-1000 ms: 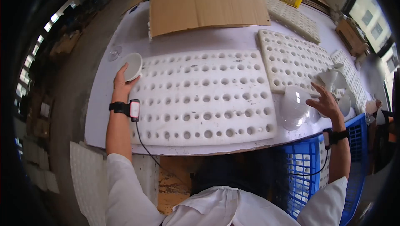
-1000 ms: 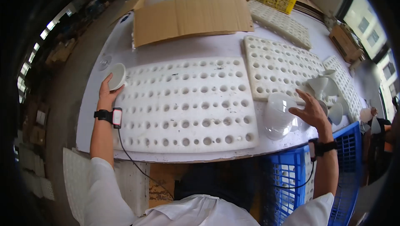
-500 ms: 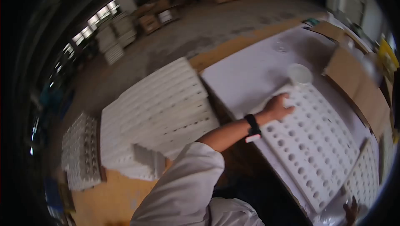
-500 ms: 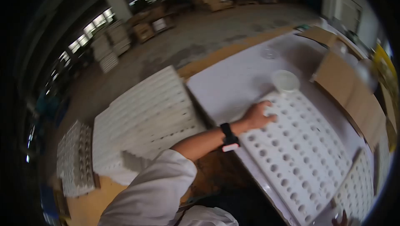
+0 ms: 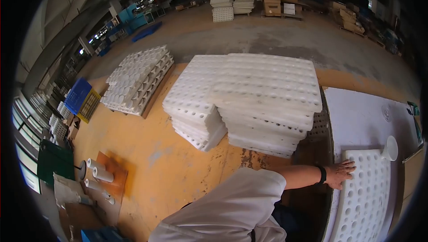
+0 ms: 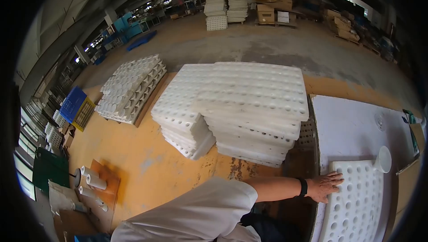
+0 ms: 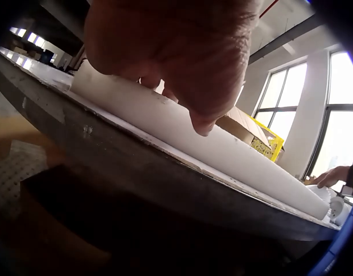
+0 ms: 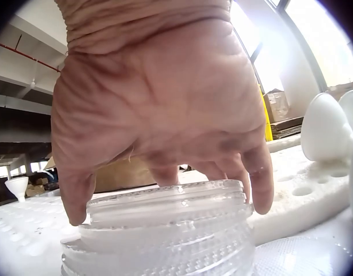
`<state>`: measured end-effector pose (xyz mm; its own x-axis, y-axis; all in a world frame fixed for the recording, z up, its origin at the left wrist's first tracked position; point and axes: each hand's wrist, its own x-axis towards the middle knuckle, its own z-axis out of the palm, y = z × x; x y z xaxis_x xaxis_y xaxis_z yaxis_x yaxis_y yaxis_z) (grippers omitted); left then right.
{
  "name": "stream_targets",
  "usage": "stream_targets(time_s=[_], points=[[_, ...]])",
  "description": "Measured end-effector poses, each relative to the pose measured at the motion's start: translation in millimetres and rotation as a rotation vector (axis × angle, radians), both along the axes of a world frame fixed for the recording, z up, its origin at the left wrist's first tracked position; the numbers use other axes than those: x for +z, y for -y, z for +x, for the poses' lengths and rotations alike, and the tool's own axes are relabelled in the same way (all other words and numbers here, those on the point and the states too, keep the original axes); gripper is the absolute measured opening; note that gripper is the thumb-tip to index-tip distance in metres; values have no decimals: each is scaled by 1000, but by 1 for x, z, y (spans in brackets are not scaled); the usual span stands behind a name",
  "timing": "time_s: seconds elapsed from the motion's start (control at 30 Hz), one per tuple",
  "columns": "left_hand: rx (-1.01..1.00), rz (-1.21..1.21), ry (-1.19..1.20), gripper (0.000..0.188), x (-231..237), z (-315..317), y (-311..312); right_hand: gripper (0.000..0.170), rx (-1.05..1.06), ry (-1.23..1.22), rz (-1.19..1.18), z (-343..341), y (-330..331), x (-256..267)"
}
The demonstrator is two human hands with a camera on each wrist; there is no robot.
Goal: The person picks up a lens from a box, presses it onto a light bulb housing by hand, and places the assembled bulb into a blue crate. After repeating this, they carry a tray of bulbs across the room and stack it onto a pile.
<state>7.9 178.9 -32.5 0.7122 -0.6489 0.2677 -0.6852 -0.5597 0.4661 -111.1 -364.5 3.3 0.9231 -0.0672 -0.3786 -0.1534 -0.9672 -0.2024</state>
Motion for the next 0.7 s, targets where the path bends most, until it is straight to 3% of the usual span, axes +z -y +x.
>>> stream_targets(time_s=[0.27,0.47,0.5,0.57,0.6,0.63,0.67,0.7], points=[[37,-8,129,63,-30,14,20,75,177,49,178,94,4,-47],[52,-23,105,67,-21,8,18,73,198,100,312,104,12,-88],[23,-78,52,60,-13,3,12,73,185,108,320,96,22,-88],[44,-36,89,67,-12,1,8,72,49,139,288,9,87,-65],[4,-52,49,67,3,-4,-2,72,-91,178,258,-82,127,-48],[30,-52,77,67,1,-6,-3,72,-269,231,225,-194,125,-19],[22,-29,-26,68,2,-4,-1,82,-393,250,-44,-215,115,-23],[0,60,-71,69,15,-3,0,83,-89,281,-224,-234,93,-7]])
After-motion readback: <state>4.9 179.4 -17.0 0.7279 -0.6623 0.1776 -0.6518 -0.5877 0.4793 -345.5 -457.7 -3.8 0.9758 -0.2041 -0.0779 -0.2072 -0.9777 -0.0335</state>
